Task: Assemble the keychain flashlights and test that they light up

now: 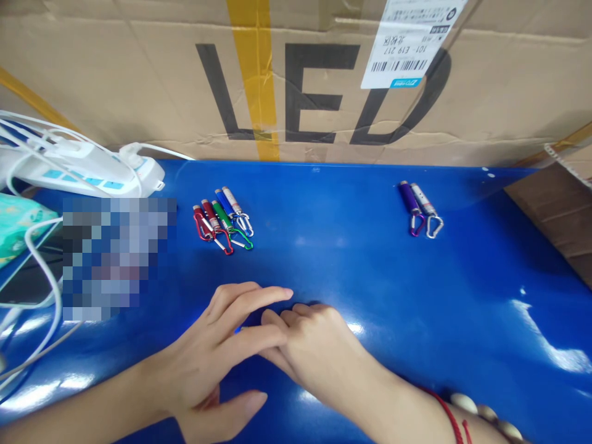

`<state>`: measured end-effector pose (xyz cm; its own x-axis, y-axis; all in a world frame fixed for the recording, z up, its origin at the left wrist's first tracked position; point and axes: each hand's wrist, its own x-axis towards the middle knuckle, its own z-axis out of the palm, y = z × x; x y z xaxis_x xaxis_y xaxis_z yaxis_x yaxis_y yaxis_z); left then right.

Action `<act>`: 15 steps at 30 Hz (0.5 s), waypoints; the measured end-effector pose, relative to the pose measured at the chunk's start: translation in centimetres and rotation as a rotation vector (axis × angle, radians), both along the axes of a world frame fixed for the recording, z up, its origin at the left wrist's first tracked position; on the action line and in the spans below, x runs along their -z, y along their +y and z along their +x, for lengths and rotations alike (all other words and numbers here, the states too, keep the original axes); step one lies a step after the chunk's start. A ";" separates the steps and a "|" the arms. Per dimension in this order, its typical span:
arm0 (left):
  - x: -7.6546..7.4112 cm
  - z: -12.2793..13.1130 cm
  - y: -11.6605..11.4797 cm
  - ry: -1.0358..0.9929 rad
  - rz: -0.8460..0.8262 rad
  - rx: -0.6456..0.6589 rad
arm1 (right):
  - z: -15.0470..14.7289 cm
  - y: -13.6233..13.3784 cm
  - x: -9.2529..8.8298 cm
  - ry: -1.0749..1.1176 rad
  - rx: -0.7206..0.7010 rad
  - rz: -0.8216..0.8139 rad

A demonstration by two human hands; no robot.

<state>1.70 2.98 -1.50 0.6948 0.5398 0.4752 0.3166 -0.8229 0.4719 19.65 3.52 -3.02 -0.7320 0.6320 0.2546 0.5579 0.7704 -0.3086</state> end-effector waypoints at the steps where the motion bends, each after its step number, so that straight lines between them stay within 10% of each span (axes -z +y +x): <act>1: 0.0 0.0 0.0 0.004 -0.004 0.004 | 0.0 0.0 0.0 -0.010 0.000 -0.005; 15: -0.4 -0.1 0.0 -0.077 -0.342 -0.151 | 0.0 0.0 -0.2 -0.008 0.027 -0.043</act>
<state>1.58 2.95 -1.07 0.5645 0.7700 0.2974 0.3753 -0.5603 0.7384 19.62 3.53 -2.81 -0.7163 0.6619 0.2209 0.5810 0.7411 -0.3366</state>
